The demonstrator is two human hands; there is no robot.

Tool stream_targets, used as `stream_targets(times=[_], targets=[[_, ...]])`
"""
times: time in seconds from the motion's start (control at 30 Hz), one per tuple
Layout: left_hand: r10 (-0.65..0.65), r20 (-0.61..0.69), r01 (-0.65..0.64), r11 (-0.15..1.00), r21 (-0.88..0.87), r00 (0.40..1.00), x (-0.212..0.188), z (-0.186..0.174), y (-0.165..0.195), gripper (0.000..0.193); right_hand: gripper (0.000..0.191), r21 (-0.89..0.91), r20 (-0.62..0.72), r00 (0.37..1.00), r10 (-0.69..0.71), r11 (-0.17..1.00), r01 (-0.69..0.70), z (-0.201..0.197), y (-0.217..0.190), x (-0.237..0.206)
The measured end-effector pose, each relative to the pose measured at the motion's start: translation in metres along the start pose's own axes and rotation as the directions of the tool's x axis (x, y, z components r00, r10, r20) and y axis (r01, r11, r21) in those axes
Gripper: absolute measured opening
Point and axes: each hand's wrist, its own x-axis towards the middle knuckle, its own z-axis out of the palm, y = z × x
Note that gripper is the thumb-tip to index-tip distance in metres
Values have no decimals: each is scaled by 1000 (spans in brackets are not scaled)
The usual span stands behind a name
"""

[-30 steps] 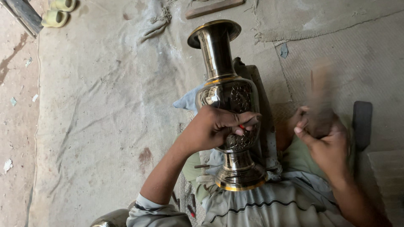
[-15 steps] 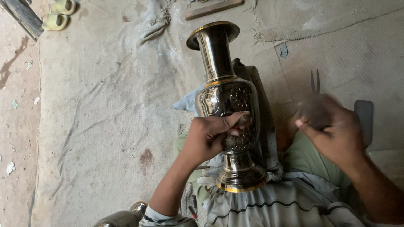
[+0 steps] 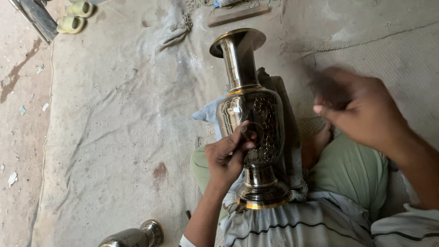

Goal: The person sits on the floor with a brass vase held between their legs and a cloth pad behind it. They hold a small chisel against the vase's embossed surface with one hand and repeatedly strike it with a wooden mallet held in the other hand, engraving detail into the decorative pattern.

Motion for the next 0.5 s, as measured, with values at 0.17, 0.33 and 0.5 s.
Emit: stream_targets(times=[0.17, 0.33, 0.5], targets=[[27, -100, -14, 992, 126, 995, -10, 6, 2, 52, 46, -194, 90, 986, 142, 973, -122, -10, -19, 3], [-134, -209, 125, 991, -57, 969, -19, 1, -10, 51, 59, -603, -2, 997, -82, 795, 64, -6, -15, -19], [-476, -447, 145, 791, -595, 757, -3, -22, -58, 58, 56, 278, -50, 960, 276, 927, -252, 57, 26, -34]])
